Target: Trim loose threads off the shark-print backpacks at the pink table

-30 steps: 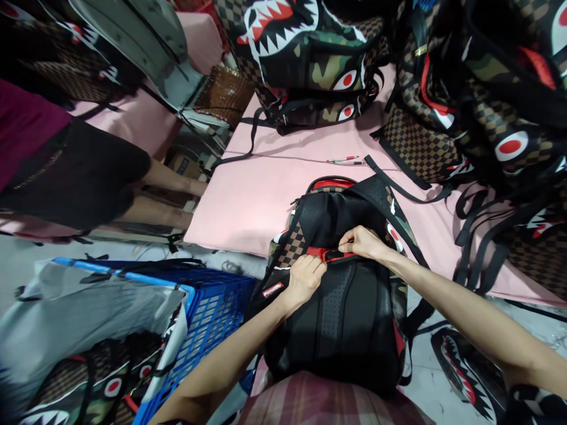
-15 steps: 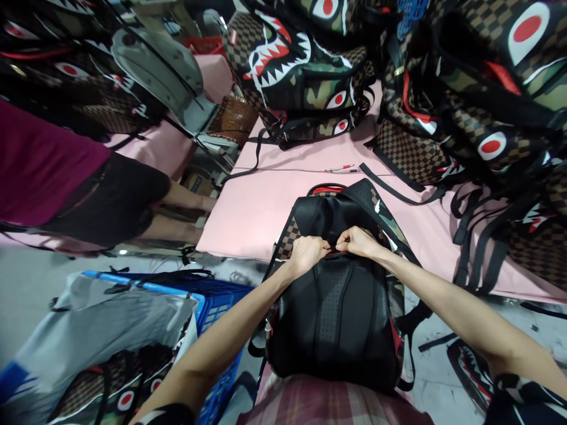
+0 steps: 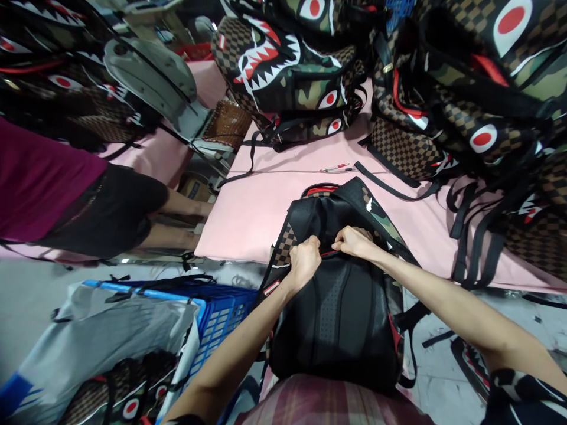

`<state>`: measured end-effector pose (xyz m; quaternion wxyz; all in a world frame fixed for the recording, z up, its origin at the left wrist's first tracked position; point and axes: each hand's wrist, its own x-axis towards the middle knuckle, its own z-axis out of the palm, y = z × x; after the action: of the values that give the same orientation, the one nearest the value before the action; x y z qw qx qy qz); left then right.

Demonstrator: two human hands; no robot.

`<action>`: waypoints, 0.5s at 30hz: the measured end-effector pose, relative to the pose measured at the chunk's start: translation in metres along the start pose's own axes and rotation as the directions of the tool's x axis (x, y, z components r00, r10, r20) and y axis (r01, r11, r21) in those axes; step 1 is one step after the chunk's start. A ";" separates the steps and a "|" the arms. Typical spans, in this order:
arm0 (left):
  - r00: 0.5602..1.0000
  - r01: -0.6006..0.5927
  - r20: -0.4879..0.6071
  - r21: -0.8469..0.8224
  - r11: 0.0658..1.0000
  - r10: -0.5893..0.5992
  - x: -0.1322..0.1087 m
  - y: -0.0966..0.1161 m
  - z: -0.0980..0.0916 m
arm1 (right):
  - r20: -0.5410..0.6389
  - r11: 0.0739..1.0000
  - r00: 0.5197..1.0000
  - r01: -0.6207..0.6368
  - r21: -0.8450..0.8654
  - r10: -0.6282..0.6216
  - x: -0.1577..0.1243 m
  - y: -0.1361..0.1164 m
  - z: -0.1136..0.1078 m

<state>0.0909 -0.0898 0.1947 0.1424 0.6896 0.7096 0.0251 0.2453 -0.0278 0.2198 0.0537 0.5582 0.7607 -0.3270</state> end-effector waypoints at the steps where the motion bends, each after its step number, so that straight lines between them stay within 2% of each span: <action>1: 1.000 -0.002 -0.004 -0.003 1.000 0.002 0.000 0.000 0.000 | 0.000 1.000 1.000 0.003 0.000 -0.003 0.001 -0.001 0.000; 7: 0.999 0.005 -0.043 -0.057 0.998 -0.008 0.006 -0.002 0.003 | -0.004 1.000 1.000 0.002 -0.003 -0.002 0.003 -0.001 0.003; 9: 0.995 -0.009 -0.097 -0.142 0.990 -0.005 0.002 -0.006 0.001 | -0.044 0.999 0.999 0.000 0.033 0.001 0.004 0.004 0.003; 10: 0.990 -0.053 -0.138 -0.200 0.978 0.025 -0.003 -0.009 -0.001 | -0.088 0.996 0.996 0.008 0.087 -0.001 0.006 0.007 0.002; 12: 0.964 -0.239 -0.187 -0.293 0.926 0.190 -0.020 -0.017 -0.006 | -0.225 0.963 0.974 0.074 0.260 -0.014 0.009 0.014 0.000; 13: 0.934 -0.356 -0.159 -0.320 0.878 0.321 -0.029 -0.021 -0.008 | -0.305 0.927 0.952 0.131 0.350 -0.019 0.010 0.016 -0.001; 15: 0.834 -0.522 -0.012 -0.339 0.783 0.551 -0.045 -0.026 -0.012 | -0.439 0.852 0.898 0.250 0.461 -0.026 0.011 0.016 -0.002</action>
<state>0.0631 -0.1333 0.2072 0.2731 0.8295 0.4628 0.1522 0.2561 -0.0146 0.2094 -0.2826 0.5515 0.6805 -0.3910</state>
